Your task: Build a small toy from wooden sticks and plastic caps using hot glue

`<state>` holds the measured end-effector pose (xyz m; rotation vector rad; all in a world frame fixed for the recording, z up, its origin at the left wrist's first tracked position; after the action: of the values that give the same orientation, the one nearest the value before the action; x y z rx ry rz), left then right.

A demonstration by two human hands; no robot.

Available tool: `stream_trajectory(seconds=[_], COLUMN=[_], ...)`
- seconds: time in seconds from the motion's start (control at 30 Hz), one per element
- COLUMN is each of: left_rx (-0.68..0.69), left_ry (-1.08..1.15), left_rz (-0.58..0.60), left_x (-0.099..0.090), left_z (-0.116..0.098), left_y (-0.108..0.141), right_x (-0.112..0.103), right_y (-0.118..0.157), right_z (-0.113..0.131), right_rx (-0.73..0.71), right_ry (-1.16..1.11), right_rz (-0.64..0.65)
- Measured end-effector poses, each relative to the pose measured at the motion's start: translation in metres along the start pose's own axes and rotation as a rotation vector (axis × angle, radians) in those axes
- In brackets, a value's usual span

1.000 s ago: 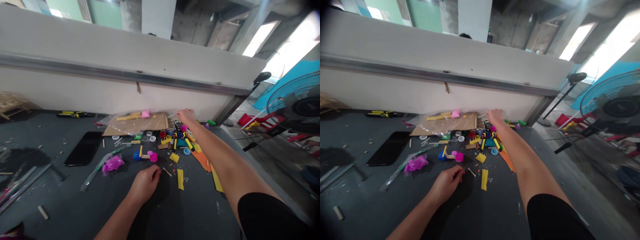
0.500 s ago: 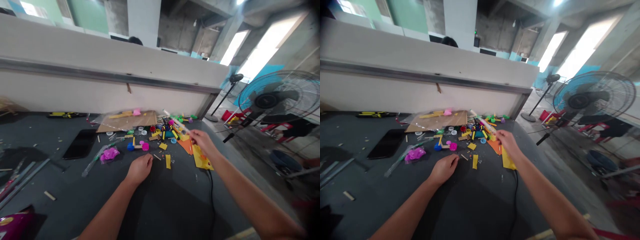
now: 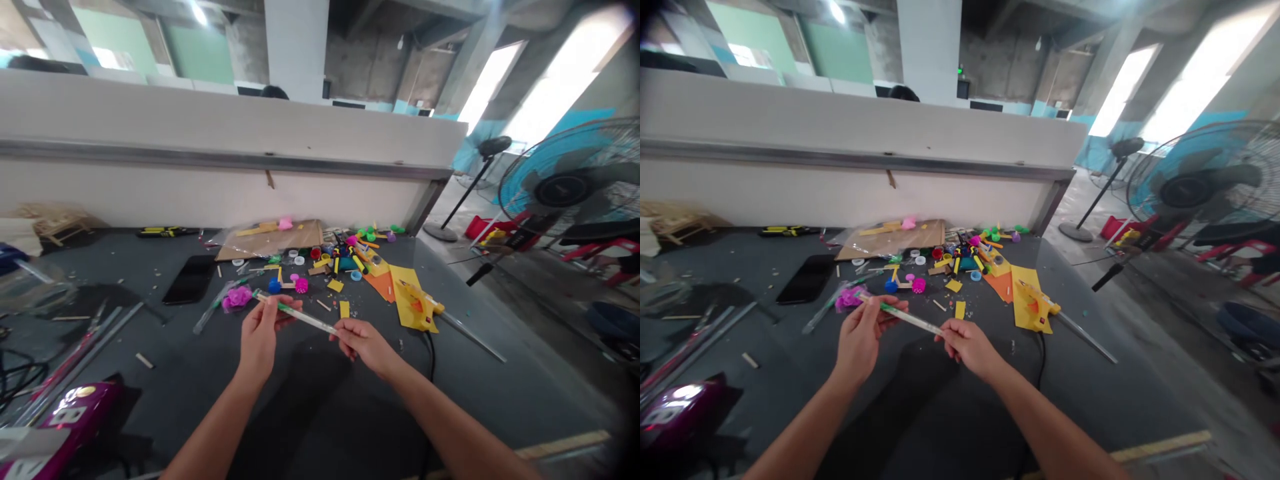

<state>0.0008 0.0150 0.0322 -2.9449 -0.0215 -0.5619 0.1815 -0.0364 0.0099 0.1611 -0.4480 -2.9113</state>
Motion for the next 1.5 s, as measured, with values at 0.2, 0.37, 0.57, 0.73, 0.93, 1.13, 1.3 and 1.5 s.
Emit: stream_trajectory(seconds=[0.2,0.37,0.57,0.73,0.93,1.13,1.3,1.5], left_rx=[-0.108,-0.165,-0.217,-0.291,-0.181,-0.168,-0.13,-0.149], left_ry=[0.026,0.0,-0.042,-0.114,-0.106,-0.085,-0.147,-0.203], left_rz=[0.003,0.023,0.123,0.203,-0.031,-0.045,-0.037,-0.098], left_x=[0.001,0.009,0.014,0.01,-0.015,-0.024,-0.034,-0.04], left_z=[0.022,0.033,0.037,0.033,0.018,0.02,0.017,0.028], left_y=[0.005,0.012,0.021,0.018,-0.006,-0.02,-0.027,-0.028], right_x=[0.001,0.001,0.005,-0.013,-0.034,-0.046,-0.052,-0.024], right_y=[0.004,0.003,0.0,-0.001,-0.004,-0.009,-0.031,-0.062], right_z=[-0.014,-0.022,-0.022,-0.015,-0.007,0.01,0.039,0.074], right_rx=[0.025,0.04,0.06,0.11,0.091,0.04,-0.009,-0.305], right_ry=[0.059,0.117,0.029,-0.001,0.032,0.207,0.533,1.087], right_rz=[-0.086,-0.123,-0.071,-0.071,-0.108,-0.138,0.001,-0.085])
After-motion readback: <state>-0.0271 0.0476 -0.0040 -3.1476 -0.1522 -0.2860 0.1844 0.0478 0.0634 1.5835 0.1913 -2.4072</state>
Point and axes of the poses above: each hand's wrist, its own y-axis away from the middle knuckle, its own x-axis out of the palm, z = x × y, the point moved 4 cm from there along -y, towards the middle knuckle, and after that the axes turned 8 degrees about x, right-handed, at the moved point
